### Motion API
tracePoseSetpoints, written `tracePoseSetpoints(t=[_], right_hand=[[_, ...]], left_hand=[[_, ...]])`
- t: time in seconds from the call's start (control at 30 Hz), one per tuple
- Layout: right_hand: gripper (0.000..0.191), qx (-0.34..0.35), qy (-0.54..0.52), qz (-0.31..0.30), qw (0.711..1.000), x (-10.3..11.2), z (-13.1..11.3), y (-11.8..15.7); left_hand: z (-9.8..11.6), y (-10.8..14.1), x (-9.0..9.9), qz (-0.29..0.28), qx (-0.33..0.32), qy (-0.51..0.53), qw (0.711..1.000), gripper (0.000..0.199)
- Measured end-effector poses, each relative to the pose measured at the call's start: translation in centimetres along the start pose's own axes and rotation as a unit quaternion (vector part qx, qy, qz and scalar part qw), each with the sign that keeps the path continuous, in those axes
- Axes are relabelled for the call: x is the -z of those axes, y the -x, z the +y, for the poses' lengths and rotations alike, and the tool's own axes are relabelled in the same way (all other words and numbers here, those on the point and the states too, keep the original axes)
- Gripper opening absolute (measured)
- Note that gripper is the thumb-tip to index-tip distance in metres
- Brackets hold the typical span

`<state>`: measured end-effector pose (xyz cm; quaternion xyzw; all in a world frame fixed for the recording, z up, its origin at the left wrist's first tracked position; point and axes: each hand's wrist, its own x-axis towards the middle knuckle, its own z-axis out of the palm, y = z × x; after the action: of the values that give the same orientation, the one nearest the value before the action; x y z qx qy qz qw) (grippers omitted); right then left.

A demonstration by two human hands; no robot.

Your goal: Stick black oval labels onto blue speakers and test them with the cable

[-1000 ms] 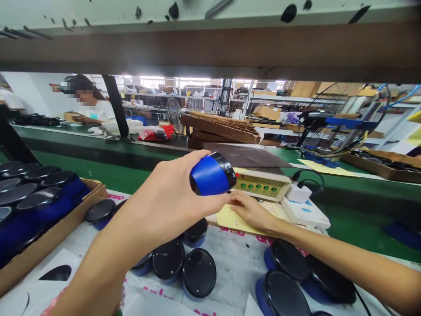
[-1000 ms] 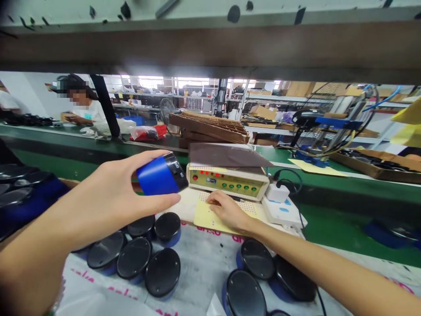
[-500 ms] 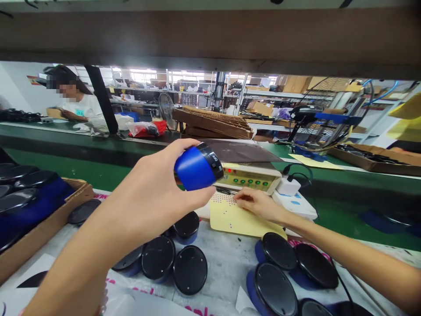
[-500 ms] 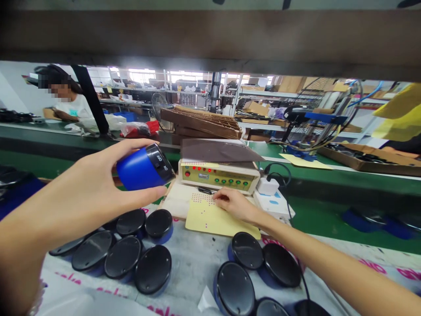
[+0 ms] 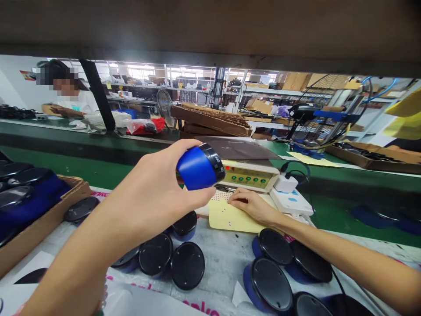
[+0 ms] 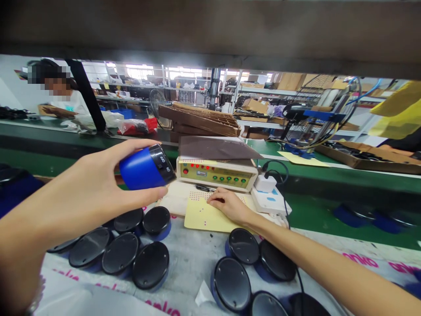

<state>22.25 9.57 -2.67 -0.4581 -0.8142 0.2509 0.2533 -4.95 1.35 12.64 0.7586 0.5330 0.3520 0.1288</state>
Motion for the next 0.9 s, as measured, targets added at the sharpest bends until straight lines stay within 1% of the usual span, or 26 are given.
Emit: tracePoseSetpoints(t=[0.27, 0.53, 0.77, 0.9], right_hand=[[0.025, -0.01, 0.014, -0.005, 1.0, 0.0, 0.2, 0.17], [0.024, -0.006, 0.017, -0.006, 1.0, -0.11, 0.36, 0.13], [0.023, -0.014, -0.009, -0.001, 1.0, -0.16, 0.63, 0.08], [0.024, -0.028, -0.055, 0.001, 0.998, -0.3, 0.66, 0.13]], left_hand=[[0.12, 0.3, 0.26, 0.013, -0.039, -0.003, 0.999, 0.055], [0.19, 0.51, 0.5, -0.008, -0.025, 0.019, 0.999, 0.057], [0.14, 0.5, 0.41, -0.003, -0.029, 0.024, 0.999, 0.056], [0.11, 0.46, 0.47, 0.0, -0.033, 0.026, 0.999, 0.056]])
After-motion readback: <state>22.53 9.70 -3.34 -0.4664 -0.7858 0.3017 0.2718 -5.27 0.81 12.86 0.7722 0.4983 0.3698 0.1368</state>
